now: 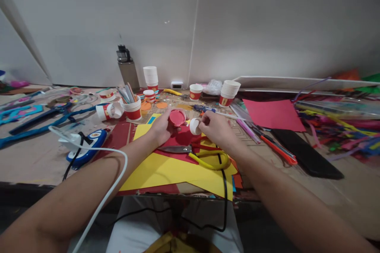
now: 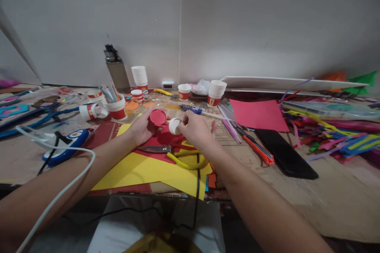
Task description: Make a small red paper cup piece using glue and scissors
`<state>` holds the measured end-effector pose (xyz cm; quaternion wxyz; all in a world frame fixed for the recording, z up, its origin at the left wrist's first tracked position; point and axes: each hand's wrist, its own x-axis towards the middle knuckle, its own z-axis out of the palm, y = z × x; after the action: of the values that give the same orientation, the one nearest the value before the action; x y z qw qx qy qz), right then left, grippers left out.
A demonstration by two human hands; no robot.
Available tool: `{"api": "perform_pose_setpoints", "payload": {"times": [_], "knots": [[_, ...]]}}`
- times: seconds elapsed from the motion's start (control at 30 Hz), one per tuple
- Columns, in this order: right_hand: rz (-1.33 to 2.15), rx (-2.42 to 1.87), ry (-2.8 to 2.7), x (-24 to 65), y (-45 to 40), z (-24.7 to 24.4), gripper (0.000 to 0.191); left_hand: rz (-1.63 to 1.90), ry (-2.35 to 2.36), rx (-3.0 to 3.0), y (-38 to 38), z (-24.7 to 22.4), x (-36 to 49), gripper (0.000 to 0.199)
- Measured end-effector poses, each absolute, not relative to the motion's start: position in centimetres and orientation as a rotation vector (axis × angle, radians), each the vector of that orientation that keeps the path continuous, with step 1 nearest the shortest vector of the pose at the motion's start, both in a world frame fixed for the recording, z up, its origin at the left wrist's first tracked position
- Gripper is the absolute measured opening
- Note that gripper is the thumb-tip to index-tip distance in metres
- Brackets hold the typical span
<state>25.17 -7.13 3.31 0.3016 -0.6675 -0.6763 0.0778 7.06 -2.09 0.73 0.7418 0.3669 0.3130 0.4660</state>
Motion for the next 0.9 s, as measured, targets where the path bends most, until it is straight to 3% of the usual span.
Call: {"api": "perform_pose_setpoints", "payload": {"times": [0.23,0.47,0.7,0.9], "knots": [[0.304,-1.786,-1.711,24.6,-7.5,3.4,0.012,0.897,0.681,0.896,-0.6,0.6,5.5,0.046],[0.711,-1.677,-1.535,24.4,-6.7,2.7,0.016,0.826,0.877,1.113,-0.7,0.9,5.5,0.017],[1.222,-1.421,-1.231,24.2,-6.9,3.2,0.01,0.809,1.137,1.656,-0.6,1.0,5.0,0.007],[1.365,-1.268,-1.087,24.4,-7.8,3.9,0.011,1.148,1.05,1.899,-0.6,1.4,4.9,0.012]]}}
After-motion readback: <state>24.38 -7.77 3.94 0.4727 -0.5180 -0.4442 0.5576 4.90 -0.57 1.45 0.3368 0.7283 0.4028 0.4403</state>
